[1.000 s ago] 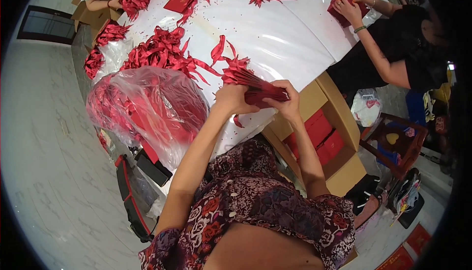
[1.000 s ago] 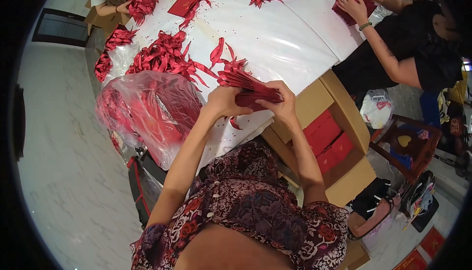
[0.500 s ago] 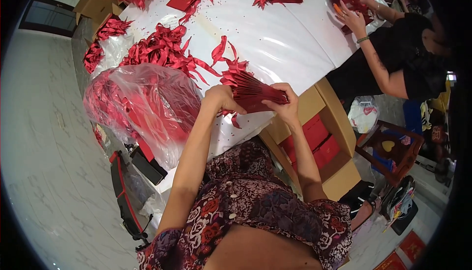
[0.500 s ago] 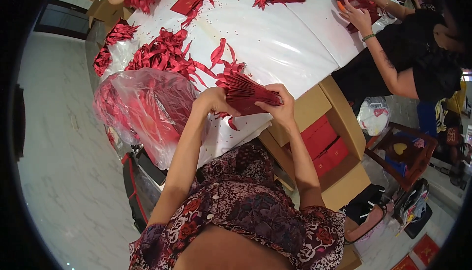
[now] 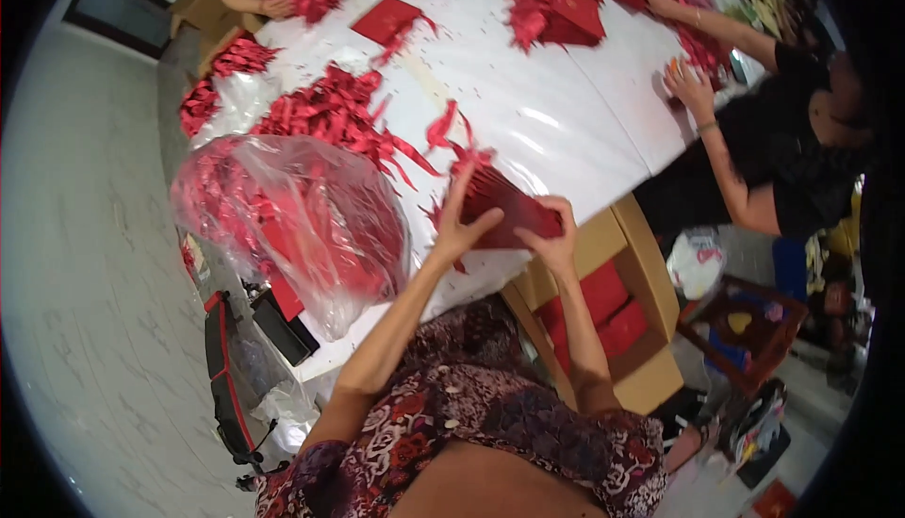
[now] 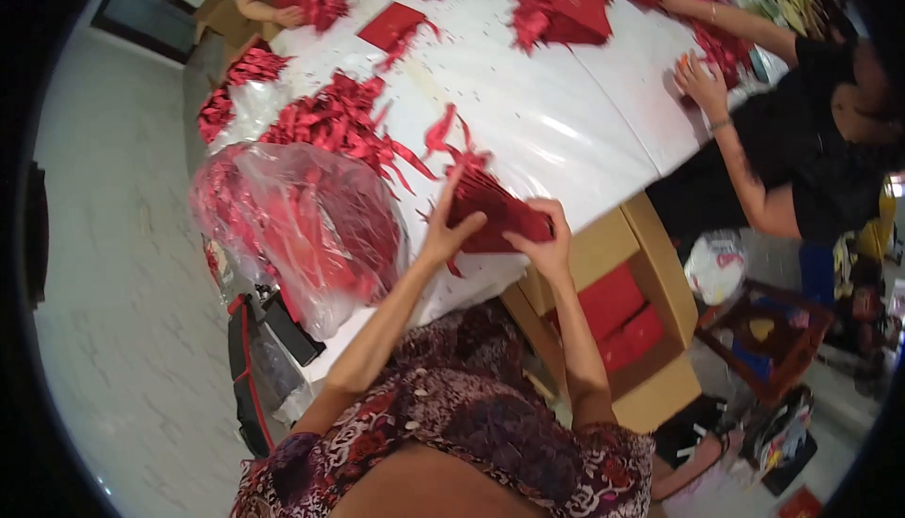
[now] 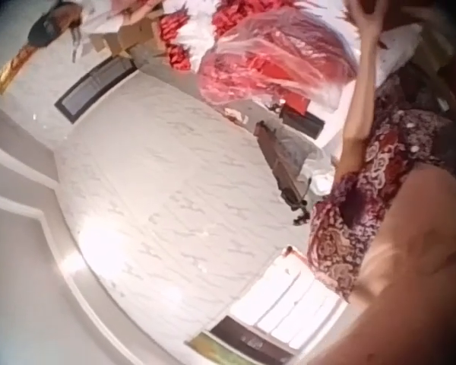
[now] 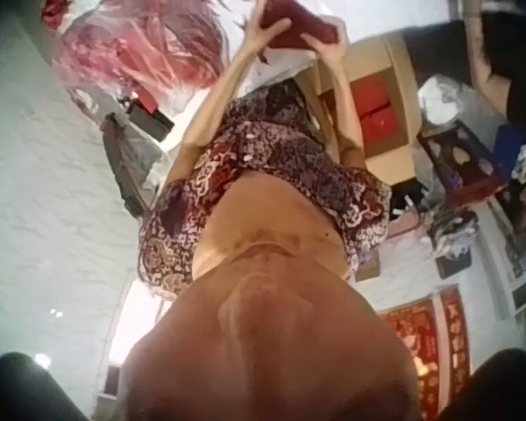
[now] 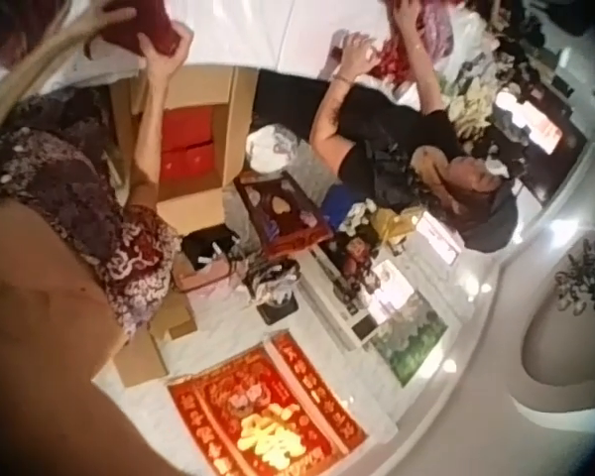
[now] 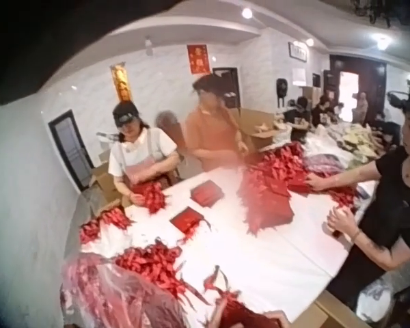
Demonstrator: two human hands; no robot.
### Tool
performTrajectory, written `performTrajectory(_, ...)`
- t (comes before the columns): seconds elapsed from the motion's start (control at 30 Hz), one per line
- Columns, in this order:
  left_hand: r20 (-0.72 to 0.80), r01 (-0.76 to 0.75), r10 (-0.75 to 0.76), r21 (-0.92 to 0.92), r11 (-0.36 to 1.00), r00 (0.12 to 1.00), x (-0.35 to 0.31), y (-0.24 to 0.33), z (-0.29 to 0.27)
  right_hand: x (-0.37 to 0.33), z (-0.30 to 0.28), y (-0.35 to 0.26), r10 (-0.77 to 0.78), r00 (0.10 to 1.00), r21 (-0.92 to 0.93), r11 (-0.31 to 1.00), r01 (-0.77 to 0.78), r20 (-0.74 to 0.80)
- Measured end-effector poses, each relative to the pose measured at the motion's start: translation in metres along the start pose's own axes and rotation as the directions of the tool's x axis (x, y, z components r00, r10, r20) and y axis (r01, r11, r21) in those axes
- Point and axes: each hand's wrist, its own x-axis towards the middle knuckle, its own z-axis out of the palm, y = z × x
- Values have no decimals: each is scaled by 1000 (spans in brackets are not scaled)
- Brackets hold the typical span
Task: Counting and packing red envelopes into a plastic bag.
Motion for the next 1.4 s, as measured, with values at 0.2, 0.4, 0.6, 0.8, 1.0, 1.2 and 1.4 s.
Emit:
performTrajectory(0.2, 144, 23, 15, -260, 965, 989, -1, 2, 2, -7, 0, 4, -175, 984, -22, 984, 175, -37)
performTrajectory(0.4, 180, 163, -75, -542, 824, 981, 7, -36, -1, -16, -1, 19, 41, 998, -32, 999, -42, -38)
performTrajectory(0.6, 293, 119, 5, -404, 907, 956, 15, -3, -7, -1, 10, 31, 115, 990, 14, 993, -114, -82)
performTrajectory(0.8, 203, 161, -89, -372, 914, 975, 9, -17, 5, -4, 7, 20, 52, 998, -36, 998, -54, -39)
performTrajectory(1.0, 222, 215, -129, -426, 879, 966, 3, -15, 2, -12, 4, 23, 86, 996, -120, 989, -87, -9)
performTrajectory(1.2, 162, 207, -164, -303, 930, 973, 6, -26, 1, 2, 0, 20, 18, 996, -101, 995, -9, 90)
performTrajectory(1.4, 52, 230, -227, -365, 902, 972, 8, -28, 8, -5, 3, 25, 62, 995, -94, 994, -54, 83)
